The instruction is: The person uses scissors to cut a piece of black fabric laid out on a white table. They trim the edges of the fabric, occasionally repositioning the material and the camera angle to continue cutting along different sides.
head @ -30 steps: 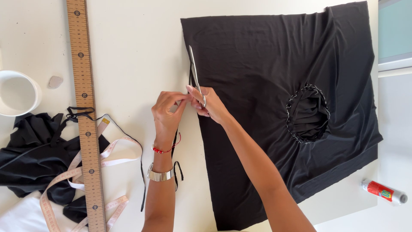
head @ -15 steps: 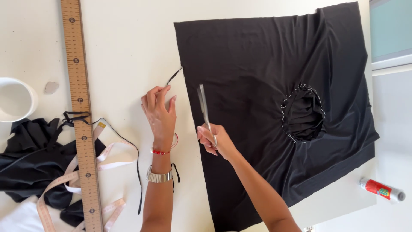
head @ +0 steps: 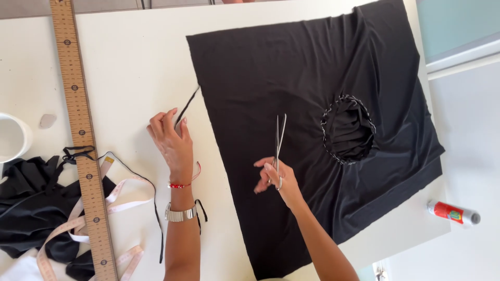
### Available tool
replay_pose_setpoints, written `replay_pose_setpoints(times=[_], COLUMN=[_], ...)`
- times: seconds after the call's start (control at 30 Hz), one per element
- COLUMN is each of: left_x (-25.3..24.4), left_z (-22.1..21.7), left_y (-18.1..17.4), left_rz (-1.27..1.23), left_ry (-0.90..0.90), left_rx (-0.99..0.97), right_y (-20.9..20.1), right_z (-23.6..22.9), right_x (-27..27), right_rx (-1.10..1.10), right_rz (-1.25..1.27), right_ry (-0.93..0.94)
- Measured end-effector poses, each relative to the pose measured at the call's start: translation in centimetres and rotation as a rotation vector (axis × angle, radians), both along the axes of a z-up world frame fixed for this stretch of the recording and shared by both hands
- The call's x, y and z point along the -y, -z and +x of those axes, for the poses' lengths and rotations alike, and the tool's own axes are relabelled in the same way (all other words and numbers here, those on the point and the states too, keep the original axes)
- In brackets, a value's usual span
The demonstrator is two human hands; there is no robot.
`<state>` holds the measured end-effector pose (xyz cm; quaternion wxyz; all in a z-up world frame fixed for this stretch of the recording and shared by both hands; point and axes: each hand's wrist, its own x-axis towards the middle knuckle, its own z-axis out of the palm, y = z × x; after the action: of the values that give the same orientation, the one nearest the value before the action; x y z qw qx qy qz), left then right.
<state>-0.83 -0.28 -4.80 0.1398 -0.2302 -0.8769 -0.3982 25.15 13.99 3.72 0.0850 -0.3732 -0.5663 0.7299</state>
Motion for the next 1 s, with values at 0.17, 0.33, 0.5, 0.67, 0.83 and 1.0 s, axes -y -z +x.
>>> replay_pose_setpoints(times=[0.17, 0.33, 0.5, 0.67, 0.83, 1.0], left_x=[0.4, -3.0, -11.5, -15.4, -10.8, -2.5], left_z=[-0.7, -2.3, -4.0, -4.5, -3.7, 2.9], left_y=[-0.8, -1.9, -0.8, 1.7, 2.1, -1.2], left_rz=[0.013, 0.048, -0.221, -0.379, -0.426, -0.584], left_ry=[0.046, 0.097, 0.345, 0.505, 0.414, 0.178], left_rx=[0.052, -0.027, -0.139, -0.249, -0.231, -0.184], right_y=[-3.2, -3.9, 1.5, 2.3, 3.4, 7.8], right_z=[0.9, 5.3, 10.6, 12.8, 12.2, 11.1], right_x=[-1.6, -4.8, -5.0, -4.5, -7.3, -17.3], right_rx=[0.049, 0.246, 0.549, 0.717, 0.641, 0.535], right_rz=[0.419, 0.858, 0.961, 1.046, 1.139, 1.231], right_ry=[0.144, 0.308, 0.247, 0.228, 0.180, -0.055])
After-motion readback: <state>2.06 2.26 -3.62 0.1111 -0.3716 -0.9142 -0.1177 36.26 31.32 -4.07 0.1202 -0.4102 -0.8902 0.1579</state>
